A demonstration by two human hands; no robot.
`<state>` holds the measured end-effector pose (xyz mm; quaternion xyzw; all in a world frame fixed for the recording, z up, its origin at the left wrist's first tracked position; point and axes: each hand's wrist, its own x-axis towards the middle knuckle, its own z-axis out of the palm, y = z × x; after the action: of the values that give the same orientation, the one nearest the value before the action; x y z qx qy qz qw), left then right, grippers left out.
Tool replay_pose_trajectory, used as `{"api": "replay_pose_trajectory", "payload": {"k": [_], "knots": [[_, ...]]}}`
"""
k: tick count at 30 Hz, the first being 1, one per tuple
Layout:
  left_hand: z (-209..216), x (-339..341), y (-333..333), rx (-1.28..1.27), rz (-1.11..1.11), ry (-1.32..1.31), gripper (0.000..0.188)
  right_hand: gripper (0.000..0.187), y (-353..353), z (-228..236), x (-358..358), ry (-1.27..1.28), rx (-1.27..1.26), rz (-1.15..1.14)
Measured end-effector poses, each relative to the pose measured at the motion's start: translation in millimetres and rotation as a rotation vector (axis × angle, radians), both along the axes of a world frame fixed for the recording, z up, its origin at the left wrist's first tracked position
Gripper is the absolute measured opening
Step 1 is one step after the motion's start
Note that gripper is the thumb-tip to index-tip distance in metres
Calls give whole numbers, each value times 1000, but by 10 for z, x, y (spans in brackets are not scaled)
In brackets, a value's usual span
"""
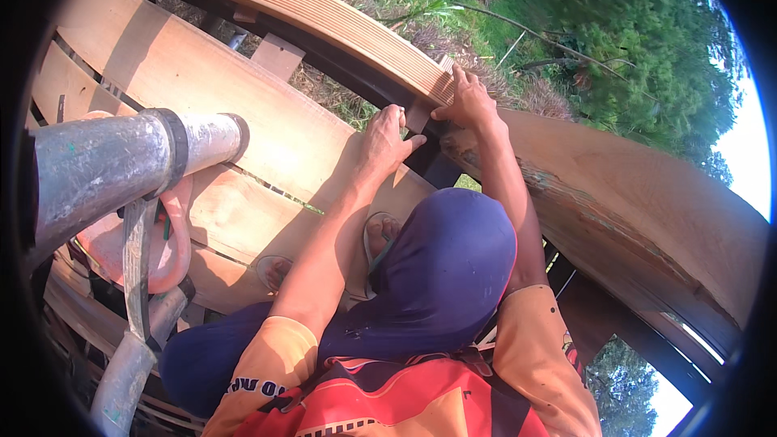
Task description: The person assembles a wooden structure by positioning wooden planks, hammering nails, and using a power drill to secure the pieces. They repeatedly adjust the planks and fasten them to the frame.
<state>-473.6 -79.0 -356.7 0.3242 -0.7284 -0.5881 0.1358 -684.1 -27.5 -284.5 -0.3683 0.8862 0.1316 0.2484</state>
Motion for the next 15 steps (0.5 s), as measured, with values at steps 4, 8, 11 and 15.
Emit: {"api": "replay_pose_trajectory", "payload": {"k": [4, 8, 11, 15], "knots": [[-230, -79, 307, -259, 85, -14, 60, 123, 301, -205, 8, 54, -83, 76], [-316, -125, 379, -397, 97, -83, 53, 84, 258, -123, 95, 47, -141, 82], [-358, -155, 394, -387, 103, -119, 49, 67, 181, -5, 203, 22, -134, 77], [-340, -163, 416, -398, 117, -85, 44, 73, 267, -44, 163, -3, -119, 126]]}}
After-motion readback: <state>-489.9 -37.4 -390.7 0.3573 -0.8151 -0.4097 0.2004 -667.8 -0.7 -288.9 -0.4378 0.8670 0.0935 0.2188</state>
